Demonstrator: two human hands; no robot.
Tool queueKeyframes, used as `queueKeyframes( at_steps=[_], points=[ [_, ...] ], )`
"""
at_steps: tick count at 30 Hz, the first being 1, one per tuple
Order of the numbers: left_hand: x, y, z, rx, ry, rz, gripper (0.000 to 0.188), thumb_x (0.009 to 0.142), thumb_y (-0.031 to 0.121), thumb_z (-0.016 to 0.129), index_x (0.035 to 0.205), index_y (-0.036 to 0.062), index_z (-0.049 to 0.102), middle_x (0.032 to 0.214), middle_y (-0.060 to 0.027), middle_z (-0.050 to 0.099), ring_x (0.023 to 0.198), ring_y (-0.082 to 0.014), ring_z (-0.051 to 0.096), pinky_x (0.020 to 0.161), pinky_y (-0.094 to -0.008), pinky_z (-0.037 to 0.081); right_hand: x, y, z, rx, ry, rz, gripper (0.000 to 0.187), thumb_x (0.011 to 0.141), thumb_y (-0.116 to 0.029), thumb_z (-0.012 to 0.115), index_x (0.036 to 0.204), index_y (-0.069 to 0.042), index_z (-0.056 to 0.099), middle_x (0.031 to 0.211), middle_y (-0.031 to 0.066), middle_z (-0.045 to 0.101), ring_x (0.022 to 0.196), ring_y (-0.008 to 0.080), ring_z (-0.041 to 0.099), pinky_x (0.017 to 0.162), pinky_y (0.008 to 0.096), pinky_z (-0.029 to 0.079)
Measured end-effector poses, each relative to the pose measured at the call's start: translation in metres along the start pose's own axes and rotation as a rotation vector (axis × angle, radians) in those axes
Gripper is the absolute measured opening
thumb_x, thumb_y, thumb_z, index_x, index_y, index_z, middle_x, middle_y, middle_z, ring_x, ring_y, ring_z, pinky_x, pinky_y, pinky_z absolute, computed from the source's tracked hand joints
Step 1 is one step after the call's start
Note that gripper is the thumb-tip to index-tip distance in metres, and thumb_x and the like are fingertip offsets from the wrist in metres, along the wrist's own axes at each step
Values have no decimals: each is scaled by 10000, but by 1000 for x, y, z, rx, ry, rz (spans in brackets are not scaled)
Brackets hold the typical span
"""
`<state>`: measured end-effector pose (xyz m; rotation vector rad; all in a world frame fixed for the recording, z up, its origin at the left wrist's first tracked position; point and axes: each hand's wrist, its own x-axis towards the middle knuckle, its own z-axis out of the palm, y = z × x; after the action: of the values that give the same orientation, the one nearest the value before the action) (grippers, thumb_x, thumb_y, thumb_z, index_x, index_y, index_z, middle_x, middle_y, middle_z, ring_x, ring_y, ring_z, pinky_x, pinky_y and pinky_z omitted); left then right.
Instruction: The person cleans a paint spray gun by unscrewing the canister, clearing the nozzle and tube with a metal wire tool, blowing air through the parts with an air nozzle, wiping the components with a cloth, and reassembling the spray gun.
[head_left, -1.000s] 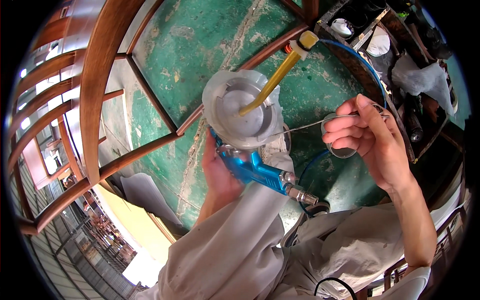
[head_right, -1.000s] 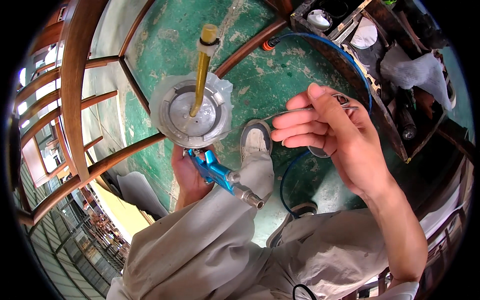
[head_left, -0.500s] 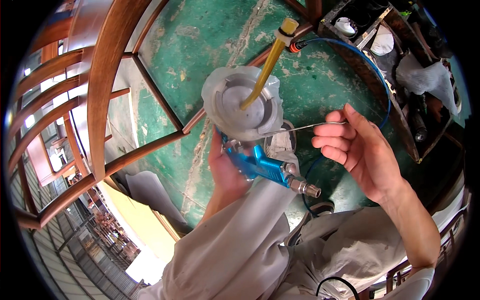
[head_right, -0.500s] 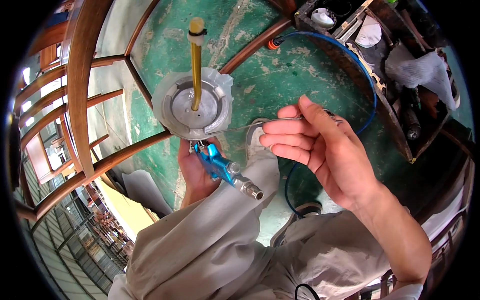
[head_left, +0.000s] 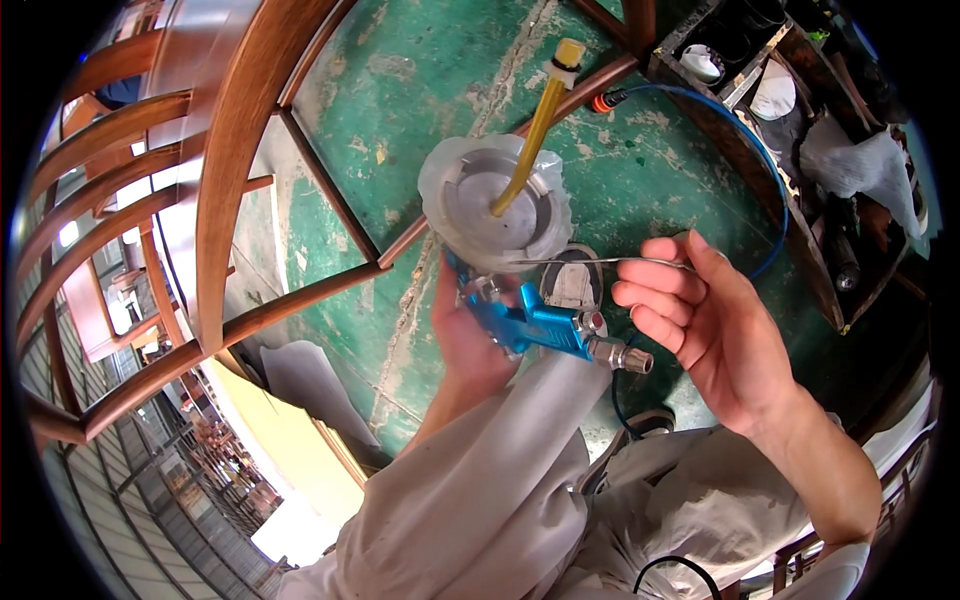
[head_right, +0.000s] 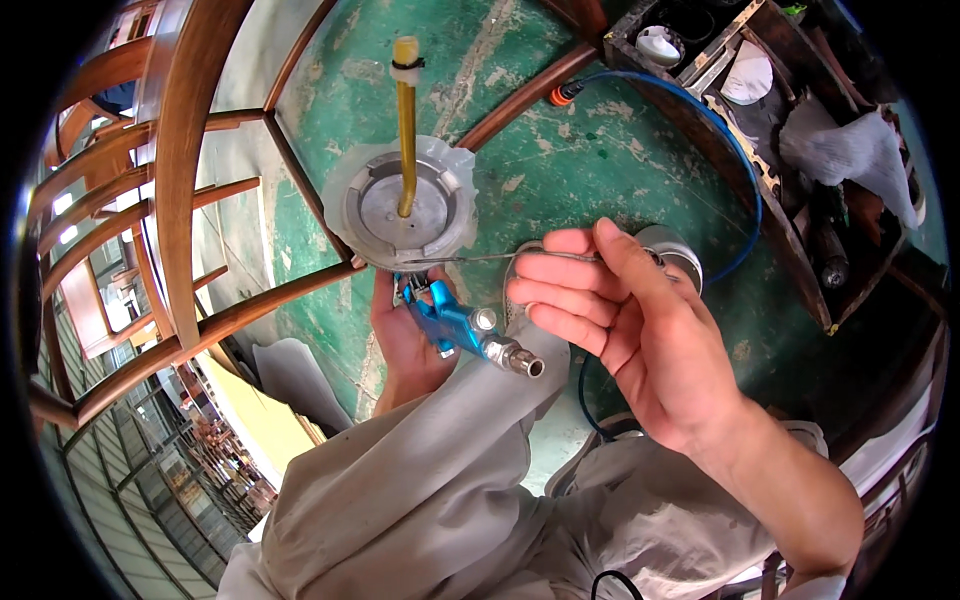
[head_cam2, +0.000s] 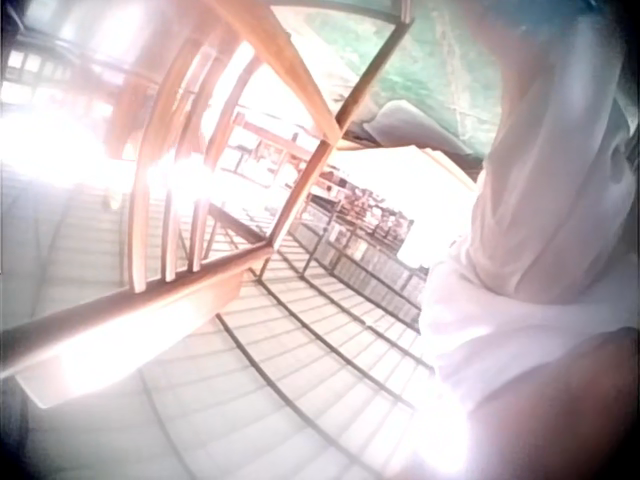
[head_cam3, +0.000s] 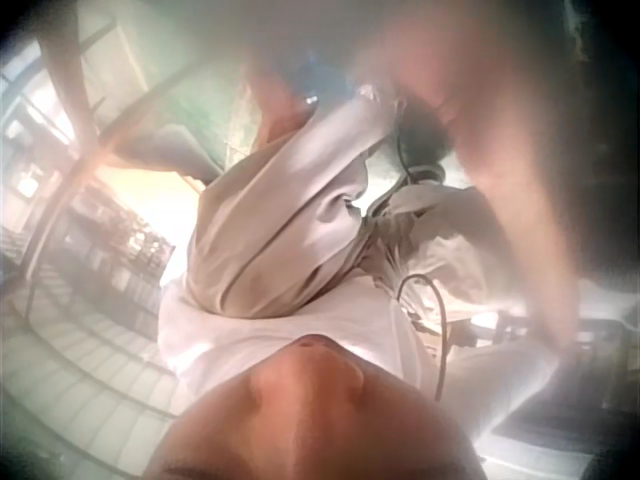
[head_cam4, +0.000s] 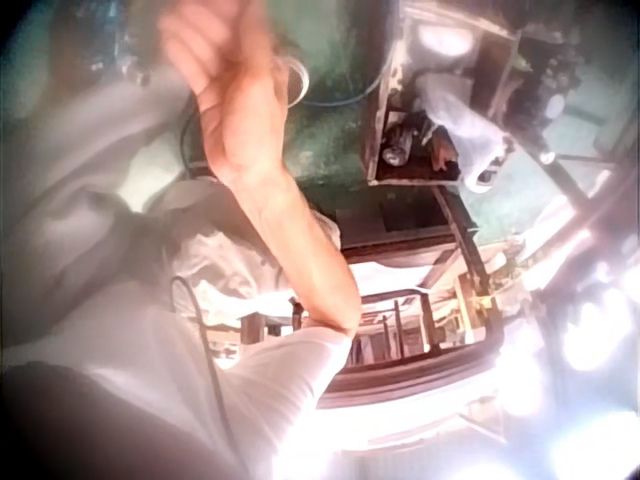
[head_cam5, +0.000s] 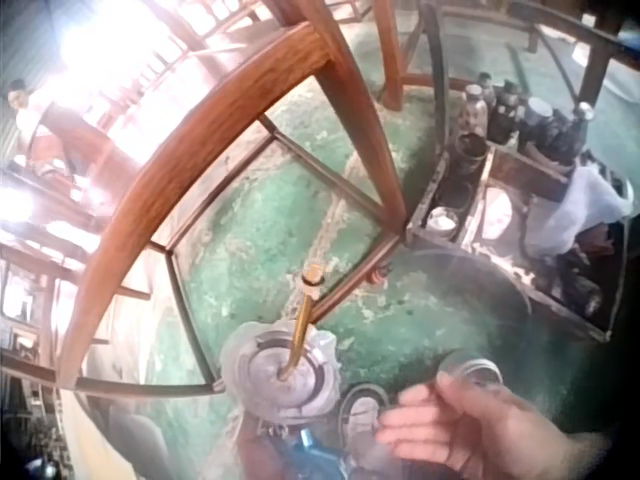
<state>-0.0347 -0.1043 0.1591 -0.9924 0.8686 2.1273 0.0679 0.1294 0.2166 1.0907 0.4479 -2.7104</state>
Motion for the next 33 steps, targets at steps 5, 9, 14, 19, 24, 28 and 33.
queueKeyframes(
  at_steps=[5,9,14,19,24,28,33],
  points=[
    [3,1,-4,-33,-54,-18,428,982,547,570,1052,129,624,883,-94,658,714,-205,609,630,-353,537,0,4,6,58,8,2,417,1088,-295,439,1240,66,582,1198,220,688,1117,289,689,988,356,563],
    [4,-2,-6,1,16,38,398,982,519,593,1010,123,612,907,-60,650,747,-203,616,630,-341,535,1,6,6,26,18,-13,430,1086,-299,446,1264,67,583,1200,214,690,1123,287,687,987,353,562],
    [7,-1,-13,58,-24,63,378,986,504,598,1013,127,613,934,-29,640,778,-203,621,636,-330,536,1,10,3,-26,16,-13,434,1085,-314,451,1286,43,592,1210,180,698,1095,246,697,909,316,579],
    [9,-1,-17,-95,-226,14,438,1050,428,480,1170,49,662,990,-172,738,803,-225,729,730,-361,620,0,11,7,-120,-12,-13,435,1086,-340,449,1325,-8,596,1240,114,704,1038,152,680,755,245,510],
    [5,-2,-7,-59,-132,2,408,1008,483,550,1048,83,622,940,-123,678,783,-202,665,687,-333,576,-1,18,7,-160,-34,-57,434,1088,-336,446,1335,-12,597,1256,106,700,1032,115,649,779,248,457],
    [7,-1,-9,-6,-30,19,433,967,545,610,942,114,571,897,-98,601,779,-187,593,668,-311,532,-2,23,5,-400,-107,-247,442,1094,-326,432,1326,4,611,1263,119,697,1082,108,634,802,247,440],
    [1,-1,-4,-42,-86,0,404,1004,495,559,1006,96,618,913,-107,660,747,-183,630,698,-331,564,-3,18,3,-624,-239,-432,389,1088,-236,460,1327,33,607,1244,142,699,1179,178,619,964,306,461]
  ],
)
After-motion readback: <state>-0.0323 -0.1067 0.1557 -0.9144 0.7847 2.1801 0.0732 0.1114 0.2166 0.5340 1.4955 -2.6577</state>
